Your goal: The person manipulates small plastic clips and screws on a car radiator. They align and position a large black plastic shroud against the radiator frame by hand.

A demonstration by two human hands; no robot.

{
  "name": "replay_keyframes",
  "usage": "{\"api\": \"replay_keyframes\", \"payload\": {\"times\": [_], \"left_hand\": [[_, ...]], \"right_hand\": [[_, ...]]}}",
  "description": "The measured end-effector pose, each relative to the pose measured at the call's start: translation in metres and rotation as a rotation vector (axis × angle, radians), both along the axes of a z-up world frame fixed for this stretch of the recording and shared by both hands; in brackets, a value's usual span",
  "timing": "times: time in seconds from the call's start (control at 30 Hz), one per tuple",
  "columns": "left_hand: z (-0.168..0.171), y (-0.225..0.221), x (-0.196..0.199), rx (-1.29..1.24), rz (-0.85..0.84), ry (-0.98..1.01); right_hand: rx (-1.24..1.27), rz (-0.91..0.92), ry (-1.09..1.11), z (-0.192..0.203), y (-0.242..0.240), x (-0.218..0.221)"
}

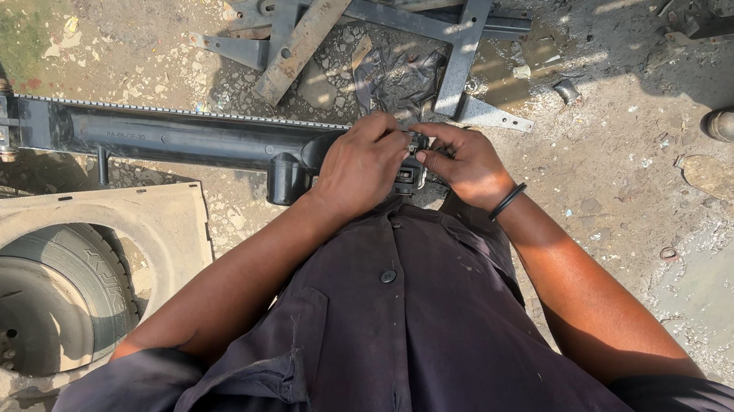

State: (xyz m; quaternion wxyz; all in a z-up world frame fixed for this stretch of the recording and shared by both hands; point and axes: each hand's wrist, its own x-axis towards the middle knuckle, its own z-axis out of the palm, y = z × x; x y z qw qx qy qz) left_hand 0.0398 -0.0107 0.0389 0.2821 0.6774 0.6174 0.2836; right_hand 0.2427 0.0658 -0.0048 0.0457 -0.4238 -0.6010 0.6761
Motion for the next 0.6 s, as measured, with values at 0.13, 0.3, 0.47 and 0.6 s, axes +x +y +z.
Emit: {"api": "replay_keyframes", "payload": {"times": [0.13,0.3,0.47,0.6], "left_hand": [[0.0057,-0.0016,-0.0024,0.016,-0.004,-0.047],[0.0056,0.0007,-0.0036,0.022,-0.050,-0.030],[0.0053,0.0015,0.0002,-0.098,0.005,-0.066],[0.0045,0.0076,0.0004,-0.239,0.021,-0.083]], "right_hand": [[0.046,0.005,0.080,-0.0001,-0.0014,0.0016],[-0.041,-0.018,0.065,-0.0009,-0.0036,0.0030],[-0.043,-0.033,0.085,0.0000,-0.0050,0.0033],[-0.060,-0.026,0.048,-0.0003,-0.0054,0.0041]]}}
